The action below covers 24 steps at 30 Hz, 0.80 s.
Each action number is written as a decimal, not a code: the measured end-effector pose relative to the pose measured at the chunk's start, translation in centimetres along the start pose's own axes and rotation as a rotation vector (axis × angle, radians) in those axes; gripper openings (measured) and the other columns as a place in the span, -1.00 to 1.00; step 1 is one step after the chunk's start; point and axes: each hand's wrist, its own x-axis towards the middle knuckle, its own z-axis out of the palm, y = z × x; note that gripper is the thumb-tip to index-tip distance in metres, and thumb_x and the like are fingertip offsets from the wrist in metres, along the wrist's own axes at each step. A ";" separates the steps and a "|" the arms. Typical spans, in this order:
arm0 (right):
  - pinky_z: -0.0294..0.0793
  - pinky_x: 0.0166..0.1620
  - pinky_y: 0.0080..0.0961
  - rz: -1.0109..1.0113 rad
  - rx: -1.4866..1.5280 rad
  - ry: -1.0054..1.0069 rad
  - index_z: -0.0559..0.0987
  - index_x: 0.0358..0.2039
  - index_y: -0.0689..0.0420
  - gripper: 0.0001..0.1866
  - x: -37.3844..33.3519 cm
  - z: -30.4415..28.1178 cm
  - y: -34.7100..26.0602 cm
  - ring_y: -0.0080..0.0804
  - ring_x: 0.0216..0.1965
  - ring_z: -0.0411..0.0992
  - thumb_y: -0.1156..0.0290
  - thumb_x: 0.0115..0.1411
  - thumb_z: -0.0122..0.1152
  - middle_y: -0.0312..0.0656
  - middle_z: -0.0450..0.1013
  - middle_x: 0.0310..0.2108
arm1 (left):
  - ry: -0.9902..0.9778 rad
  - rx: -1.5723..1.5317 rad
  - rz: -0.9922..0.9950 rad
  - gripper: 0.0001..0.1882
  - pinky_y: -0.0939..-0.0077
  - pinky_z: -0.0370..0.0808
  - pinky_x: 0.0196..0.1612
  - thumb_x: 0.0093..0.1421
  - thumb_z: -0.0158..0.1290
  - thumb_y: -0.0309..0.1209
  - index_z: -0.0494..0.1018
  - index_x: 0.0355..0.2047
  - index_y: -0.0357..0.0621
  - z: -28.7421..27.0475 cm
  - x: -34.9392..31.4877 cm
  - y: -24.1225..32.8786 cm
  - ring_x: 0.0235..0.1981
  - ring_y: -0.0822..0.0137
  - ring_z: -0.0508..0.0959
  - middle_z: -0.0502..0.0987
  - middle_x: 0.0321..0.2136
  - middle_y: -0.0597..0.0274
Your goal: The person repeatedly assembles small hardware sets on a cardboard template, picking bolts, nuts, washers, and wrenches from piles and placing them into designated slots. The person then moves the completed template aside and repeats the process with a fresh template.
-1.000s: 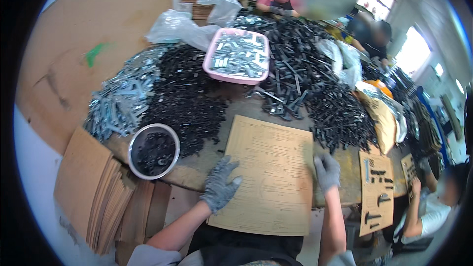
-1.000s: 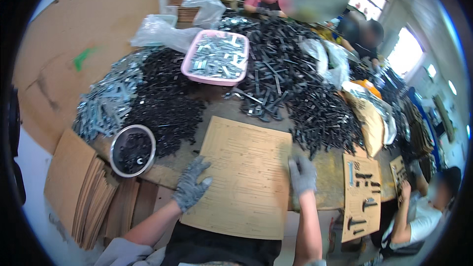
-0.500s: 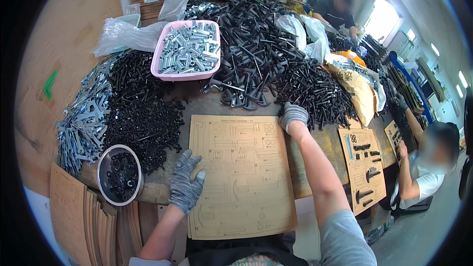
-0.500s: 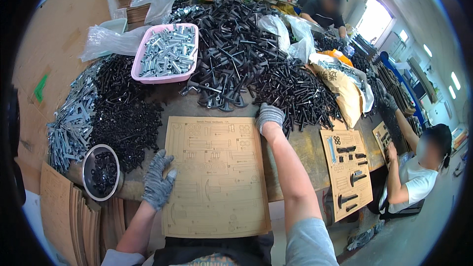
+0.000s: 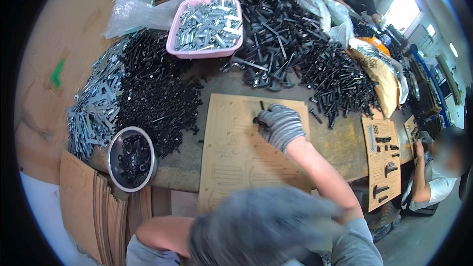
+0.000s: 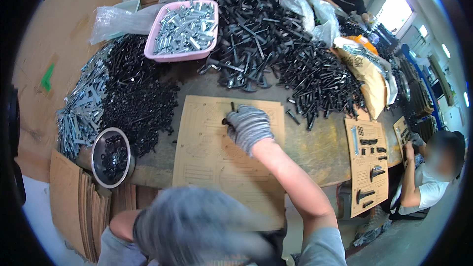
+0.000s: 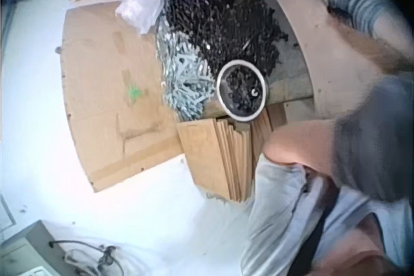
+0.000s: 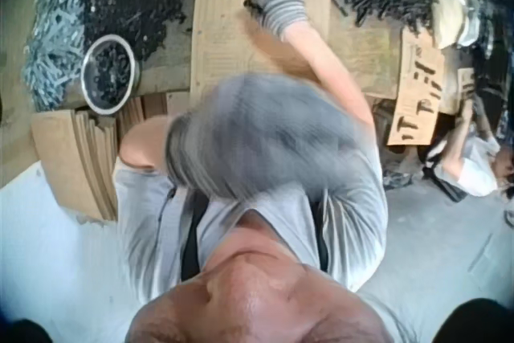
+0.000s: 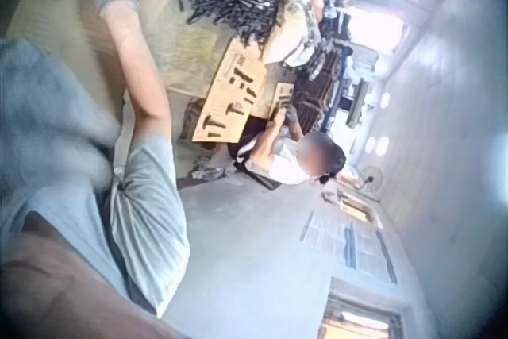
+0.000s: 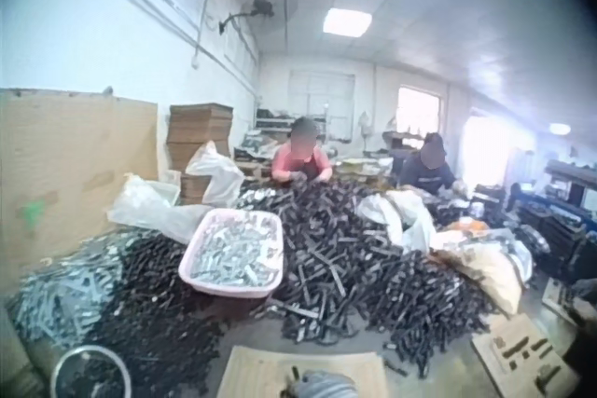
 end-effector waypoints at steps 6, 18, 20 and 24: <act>0.47 -0.29 -0.26 0.013 0.139 -0.123 0.61 -0.29 -0.01 -0.79 -0.1 2.1 -1.9 -0.20 -0.31 0.46 0.24 0.08 0.17 -0.17 0.46 -0.42 | -0.251 0.116 0.430 -0.63 0.15 0.41 0.02 0.09 0.08 -0.28 0.47 -0.06 0.00 1.2 1.6 5.0 -0.11 0.09 0.52 0.54 -0.13 0.11; 0.47 -0.14 -0.29 0.107 0.308 0.171 0.55 -0.19 0.07 -0.70 -4.7 4.0 0.9 -0.17 -0.17 0.44 0.26 0.06 0.22 -0.13 0.44 -0.15 | -0.051 0.797 -0.472 -0.62 0.27 0.40 0.07 0.14 0.01 -0.36 0.42 -0.01 -0.15 -9.4 0.7 -11.6 0.01 0.08 0.45 0.46 -0.03 0.03; 0.48 -0.16 -0.30 0.090 0.286 0.072 0.55 -0.20 0.08 -0.69 -3.4 4.0 -0.3 -0.17 -0.19 0.45 0.23 0.07 0.21 -0.13 0.45 -0.20 | -0.094 0.905 -0.592 -0.53 0.31 0.38 0.08 0.08 0.08 -0.31 0.40 0.02 -0.14 -10.5 -0.3 -16.6 0.04 0.08 0.43 0.44 -0.01 0.01; 0.47 -0.18 -0.29 0.208 0.295 -0.035 0.55 -0.19 0.10 -0.67 -1.9 4.4 -1.6 -0.17 -0.20 0.45 0.20 0.08 0.20 -0.10 0.45 -0.25 | -0.135 0.932 -0.593 -0.54 0.32 0.38 0.06 0.03 0.12 -0.28 0.43 -0.03 -0.11 -10.1 1.2 -20.5 -0.02 0.08 0.45 0.46 -0.09 0.04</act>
